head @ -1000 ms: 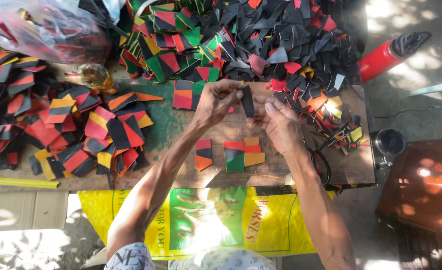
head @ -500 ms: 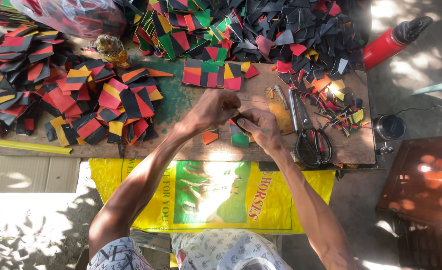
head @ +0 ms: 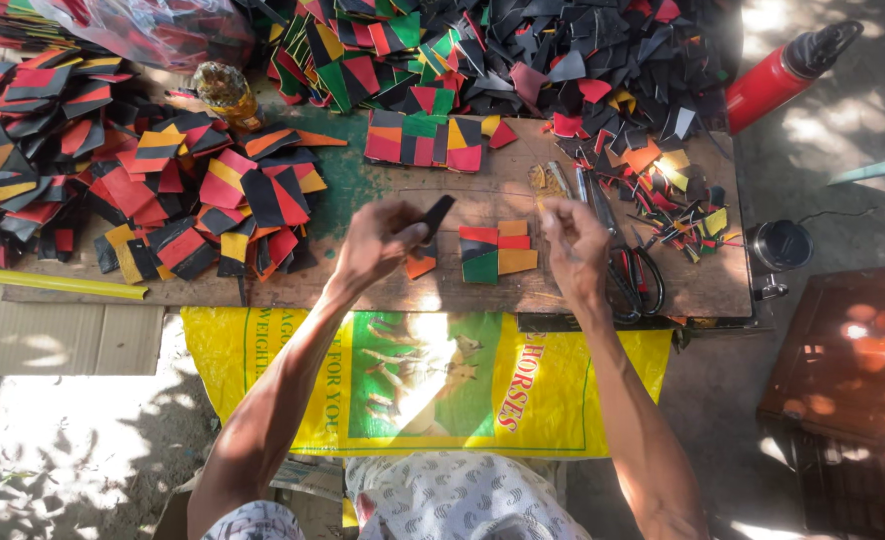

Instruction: The person assembles small multi-colored leather pieces into rectangular units on a wooden workbench. They use scissors to trim edges, a wooden block to press and align layers, and a metal ruler to measure and mark pieces. The person repeatedly picks pieces from piles, stacks them, and places finished units aside.

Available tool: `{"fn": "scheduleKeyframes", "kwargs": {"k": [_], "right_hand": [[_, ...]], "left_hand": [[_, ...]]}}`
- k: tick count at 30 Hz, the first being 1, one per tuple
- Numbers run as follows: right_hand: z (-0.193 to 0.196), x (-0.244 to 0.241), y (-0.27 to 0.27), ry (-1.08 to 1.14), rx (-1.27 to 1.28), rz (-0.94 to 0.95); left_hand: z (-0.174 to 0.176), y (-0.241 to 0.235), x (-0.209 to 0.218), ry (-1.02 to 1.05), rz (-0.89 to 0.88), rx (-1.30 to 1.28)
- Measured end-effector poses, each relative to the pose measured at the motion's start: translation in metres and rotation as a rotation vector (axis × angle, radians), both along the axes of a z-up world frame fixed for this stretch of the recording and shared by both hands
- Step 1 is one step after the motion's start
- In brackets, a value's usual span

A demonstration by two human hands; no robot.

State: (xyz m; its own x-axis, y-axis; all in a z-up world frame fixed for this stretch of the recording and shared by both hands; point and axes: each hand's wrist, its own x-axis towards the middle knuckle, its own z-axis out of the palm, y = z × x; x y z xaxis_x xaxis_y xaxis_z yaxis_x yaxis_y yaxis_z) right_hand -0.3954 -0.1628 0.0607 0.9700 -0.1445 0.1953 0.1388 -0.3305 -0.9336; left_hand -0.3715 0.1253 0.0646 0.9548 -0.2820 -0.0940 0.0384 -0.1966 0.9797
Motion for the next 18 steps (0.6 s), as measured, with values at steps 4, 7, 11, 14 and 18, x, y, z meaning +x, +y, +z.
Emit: {"fn": "scheduleKeyframes", "kwargs": {"k": [4, 7, 11, 14, 18], "right_hand": [[-0.016, -0.02, -0.002, -0.204, -0.358, 0.077], [-0.031, -0.028, 0.021, -0.314, -0.442, 0.201], [-0.035, -0.013, 0.054, -0.323, -0.361, 0.335], [-0.031, 0.008, 0.071, -0.315, -0.468, 0.487], [-0.027, 0.025, 0.081, -0.181, -0.61, 0.605]], "left_hand": [[-0.024, 0.008, -0.003, 0.122, 0.171, -0.012], [-0.037, 0.009, -0.005, 0.102, 0.268, 0.08], [-0.04, 0.012, 0.0, 0.036, 0.357, 0.06], [-0.043, 0.017, -0.002, 0.005, 0.397, 0.083], [-0.051, 0.018, -0.01, 0.044, 0.376, -0.06]]}}
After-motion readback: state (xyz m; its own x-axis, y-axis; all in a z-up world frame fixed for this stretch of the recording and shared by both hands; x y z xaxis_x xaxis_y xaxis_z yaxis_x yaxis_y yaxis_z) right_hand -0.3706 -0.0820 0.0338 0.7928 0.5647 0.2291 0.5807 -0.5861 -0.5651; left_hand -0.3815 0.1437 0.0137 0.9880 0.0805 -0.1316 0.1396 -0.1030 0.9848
